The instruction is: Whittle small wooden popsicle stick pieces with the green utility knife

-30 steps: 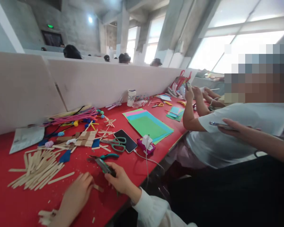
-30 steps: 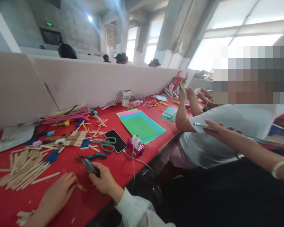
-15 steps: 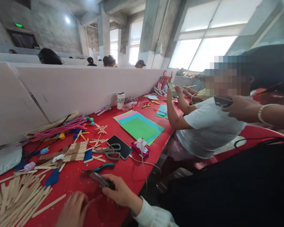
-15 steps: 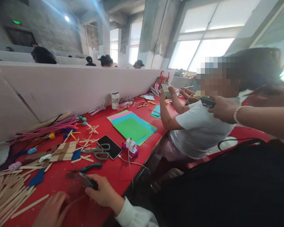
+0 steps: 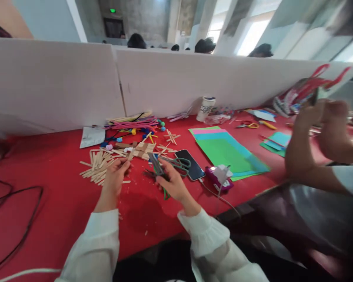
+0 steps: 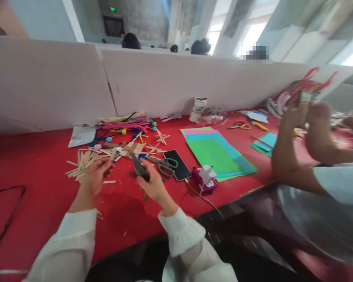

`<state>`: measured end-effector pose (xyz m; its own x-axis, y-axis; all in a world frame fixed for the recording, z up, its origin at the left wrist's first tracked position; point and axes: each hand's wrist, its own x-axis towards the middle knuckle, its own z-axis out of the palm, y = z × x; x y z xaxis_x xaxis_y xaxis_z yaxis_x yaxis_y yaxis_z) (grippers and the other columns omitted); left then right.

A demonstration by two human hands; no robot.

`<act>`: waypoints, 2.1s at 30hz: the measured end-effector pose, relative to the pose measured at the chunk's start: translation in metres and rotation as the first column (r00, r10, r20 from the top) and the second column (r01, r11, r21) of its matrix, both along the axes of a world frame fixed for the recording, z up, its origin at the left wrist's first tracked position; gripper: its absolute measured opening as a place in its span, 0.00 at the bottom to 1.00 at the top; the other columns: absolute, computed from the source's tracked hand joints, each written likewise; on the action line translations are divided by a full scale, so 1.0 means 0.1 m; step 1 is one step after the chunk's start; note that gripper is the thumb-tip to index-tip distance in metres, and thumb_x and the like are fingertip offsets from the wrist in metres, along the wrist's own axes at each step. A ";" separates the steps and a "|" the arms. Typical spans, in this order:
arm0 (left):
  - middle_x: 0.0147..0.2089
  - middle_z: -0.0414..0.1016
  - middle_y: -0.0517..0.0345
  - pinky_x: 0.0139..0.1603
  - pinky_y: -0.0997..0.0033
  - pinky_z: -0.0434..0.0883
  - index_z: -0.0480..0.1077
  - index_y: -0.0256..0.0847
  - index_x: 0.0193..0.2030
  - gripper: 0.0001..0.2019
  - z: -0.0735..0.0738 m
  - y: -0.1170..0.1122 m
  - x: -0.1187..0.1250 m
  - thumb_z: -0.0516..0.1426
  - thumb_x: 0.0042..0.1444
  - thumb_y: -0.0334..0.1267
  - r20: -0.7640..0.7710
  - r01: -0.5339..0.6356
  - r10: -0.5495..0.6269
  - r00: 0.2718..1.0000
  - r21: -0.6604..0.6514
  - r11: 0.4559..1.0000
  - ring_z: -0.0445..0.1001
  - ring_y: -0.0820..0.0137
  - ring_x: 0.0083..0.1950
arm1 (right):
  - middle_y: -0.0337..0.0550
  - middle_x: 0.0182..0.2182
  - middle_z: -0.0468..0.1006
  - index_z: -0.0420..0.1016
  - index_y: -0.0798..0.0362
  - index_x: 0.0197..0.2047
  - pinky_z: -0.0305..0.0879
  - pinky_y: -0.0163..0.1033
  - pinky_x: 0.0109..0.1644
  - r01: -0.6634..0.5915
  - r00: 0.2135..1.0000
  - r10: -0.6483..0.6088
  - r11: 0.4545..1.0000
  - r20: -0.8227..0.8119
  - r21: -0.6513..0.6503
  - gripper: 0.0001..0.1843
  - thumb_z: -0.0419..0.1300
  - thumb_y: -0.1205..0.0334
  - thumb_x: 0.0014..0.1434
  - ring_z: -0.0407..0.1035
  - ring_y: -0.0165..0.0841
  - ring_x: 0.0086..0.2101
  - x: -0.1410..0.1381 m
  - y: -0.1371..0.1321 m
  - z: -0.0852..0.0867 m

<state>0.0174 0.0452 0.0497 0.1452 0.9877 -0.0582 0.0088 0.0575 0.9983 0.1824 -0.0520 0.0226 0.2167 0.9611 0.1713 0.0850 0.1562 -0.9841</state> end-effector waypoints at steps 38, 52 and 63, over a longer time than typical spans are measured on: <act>0.33 0.77 0.57 0.35 0.69 0.75 0.66 0.39 0.40 0.14 -0.24 -0.14 -0.16 0.56 0.53 0.47 -0.053 0.015 -0.012 0.998 0.052 0.999 0.77 0.69 0.32 | 0.45 0.47 0.76 0.63 0.49 0.59 0.71 0.39 0.48 -0.198 0.789 0.077 0.971 0.610 0.135 0.25 0.51 0.69 0.58 0.72 0.34 0.46 -0.18 0.18 0.08; 0.32 0.73 0.60 0.41 0.71 0.68 0.64 0.41 0.30 0.11 -0.34 -0.30 0.07 0.60 0.45 0.43 0.288 0.112 -0.045 0.957 -0.219 0.969 0.73 0.71 0.37 | 0.32 0.21 0.65 0.65 0.52 0.33 0.60 0.32 0.23 0.091 0.967 -0.057 0.988 0.249 -0.128 0.14 0.63 0.56 0.47 0.59 0.26 0.21 -0.35 0.30 -0.02; 0.22 0.66 0.66 0.28 0.77 0.62 0.67 0.39 0.24 0.09 -0.39 -0.22 -0.04 0.61 0.45 0.40 0.174 0.164 -0.144 0.974 -0.102 0.981 0.64 0.78 0.25 | 0.25 0.17 0.64 0.60 0.51 0.31 0.57 0.29 0.16 -0.087 0.969 0.036 0.976 -0.245 -0.202 0.17 0.66 0.56 0.45 0.59 0.22 0.14 -0.29 0.33 -0.03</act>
<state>0.0133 0.0237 0.0111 0.3122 0.9407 -0.1329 -0.1373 0.1831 0.9734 0.1529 -0.0185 0.0193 0.1661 0.9825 -0.0843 -0.1589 -0.0577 -0.9856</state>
